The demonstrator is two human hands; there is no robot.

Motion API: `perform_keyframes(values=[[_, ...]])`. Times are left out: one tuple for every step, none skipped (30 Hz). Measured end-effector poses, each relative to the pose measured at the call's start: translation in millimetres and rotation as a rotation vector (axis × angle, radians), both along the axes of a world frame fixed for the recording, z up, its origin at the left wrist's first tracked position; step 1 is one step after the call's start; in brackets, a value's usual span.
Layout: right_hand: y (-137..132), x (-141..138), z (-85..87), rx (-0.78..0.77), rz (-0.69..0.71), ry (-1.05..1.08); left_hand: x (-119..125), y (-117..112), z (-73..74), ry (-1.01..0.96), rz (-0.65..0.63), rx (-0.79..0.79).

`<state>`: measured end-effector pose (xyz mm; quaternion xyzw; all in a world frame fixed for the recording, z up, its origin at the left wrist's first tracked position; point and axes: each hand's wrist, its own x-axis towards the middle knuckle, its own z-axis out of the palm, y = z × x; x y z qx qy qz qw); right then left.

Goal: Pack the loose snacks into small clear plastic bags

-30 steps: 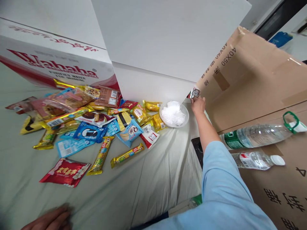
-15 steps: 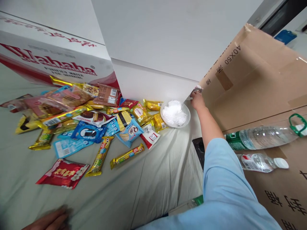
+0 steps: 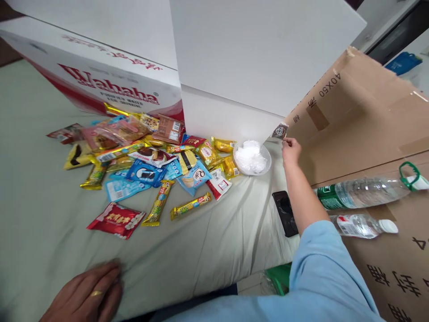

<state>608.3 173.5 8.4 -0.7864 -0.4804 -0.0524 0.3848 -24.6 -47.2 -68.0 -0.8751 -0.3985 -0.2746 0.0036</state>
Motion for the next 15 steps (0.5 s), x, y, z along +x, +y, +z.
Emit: perform_keyframes(values=[[-7.2,-6.2,4.5,0.029,0.007,0.051,2.0,-0.4,2.6,0.0,0.01,0.004],[-14.6,-13.9,9.3,0.048,0.041,0.108,3.6,-0.8,4.7,0.0,0.018,0.011],[-21.8,-23.1,14.2,0.05,0.099,0.159,4.8,-1.2,6.3,0.002,0.025,0.017],[-28.4,-33.9,18.7,0.033,0.176,0.191,5.7,-1.7,7.5,0.004,0.031,0.025],[-33.9,-45.7,22.4,-0.007,0.264,0.192,6.3,-2.2,8.0,0.009,0.037,0.033],[-37.9,-58.2,24.9,-0.066,0.348,0.157,6.7,-2.8,8.1,0.016,0.041,0.041],[-40.1,-70.9,26.0,-0.132,0.412,0.101,6.9,-3.4,7.7,0.023,0.044,0.05],[-40.4,-83.1,25.6,-0.205,0.444,0.039,7.1,-4.1,7.1,0.029,0.045,0.058],[-39.1,-94.4,24.0,-0.278,0.443,-0.014,7.3,-4.8,6.4,0.036,0.047,0.064],[-36.4,-104.3,21.3,-0.344,0.419,-0.051,7.5,-5.6,5.7,0.041,0.049,0.069],[-33.1,-112.6,18.2,-0.395,0.379,-0.071,7.7,-6.4,5.1,0.043,0.053,0.072],[-29.6,-119.2,15.0,-0.429,0.338,-0.076,8.0,-7.3,4.8,0.042,0.057,0.071],[-26.6,-124.1,12.3,-0.446,0.304,-0.069,8.4,-8.4,4.7,0.038,0.063,0.065],[-24.5,-127.6,10.4,-0.448,0.282,-0.055,8.8,-9.5,4.9,0.032,0.072,0.055],[-23.7,-129.9,9.7,-0.44,0.266,-0.039,9.2,-10.7,5.1,0.021,0.082,0.041]])
